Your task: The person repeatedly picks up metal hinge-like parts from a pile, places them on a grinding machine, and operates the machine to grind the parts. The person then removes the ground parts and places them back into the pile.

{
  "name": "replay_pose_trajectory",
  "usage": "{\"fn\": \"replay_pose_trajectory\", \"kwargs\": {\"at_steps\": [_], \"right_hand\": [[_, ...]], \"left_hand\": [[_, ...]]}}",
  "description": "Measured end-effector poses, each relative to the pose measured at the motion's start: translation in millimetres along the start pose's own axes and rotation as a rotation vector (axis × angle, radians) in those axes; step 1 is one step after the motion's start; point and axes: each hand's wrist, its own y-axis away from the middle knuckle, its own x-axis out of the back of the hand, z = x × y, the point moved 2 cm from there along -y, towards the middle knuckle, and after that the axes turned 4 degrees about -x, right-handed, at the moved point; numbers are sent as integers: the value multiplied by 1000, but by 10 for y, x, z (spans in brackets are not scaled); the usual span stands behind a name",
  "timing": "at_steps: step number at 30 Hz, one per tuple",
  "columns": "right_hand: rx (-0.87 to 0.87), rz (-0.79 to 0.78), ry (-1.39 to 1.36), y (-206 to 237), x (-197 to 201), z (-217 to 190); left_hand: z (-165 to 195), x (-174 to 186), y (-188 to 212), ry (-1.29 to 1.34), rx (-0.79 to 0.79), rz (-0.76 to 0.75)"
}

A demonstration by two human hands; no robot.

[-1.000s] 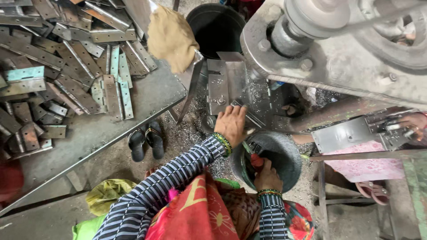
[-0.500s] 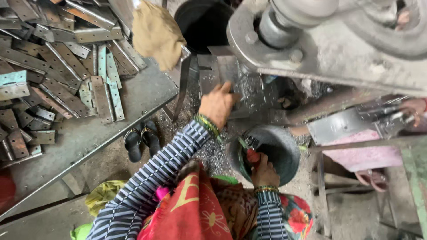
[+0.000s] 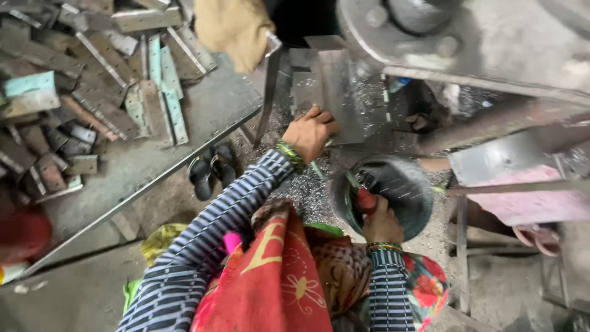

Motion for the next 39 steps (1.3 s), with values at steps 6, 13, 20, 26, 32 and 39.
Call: {"fn": "replay_pose_trajectory", "kwargs": {"at_steps": [6, 13, 20, 26, 32, 39], "right_hand": [[66, 9, -76, 38, -24, -8], [51, -9, -95, 47, -107, 22], [78, -8, -84, 22, -133, 3], [45, -26, -89, 40, -106, -25], [4, -25, -33, 11, -115, -27], [38, 51, -63, -16, -179, 46]], "left_hand": [[-389, 379, 791, 151, 56, 266], [-1103, 796, 1748, -117, 690, 460], [-1564, 704, 1934, -352, 1114, 174], [-1835, 587, 1761, -323, 1165, 167], [-1602, 854, 2002, -157, 1114, 263], [-634, 1067, 1494, 108, 419, 494]]}}
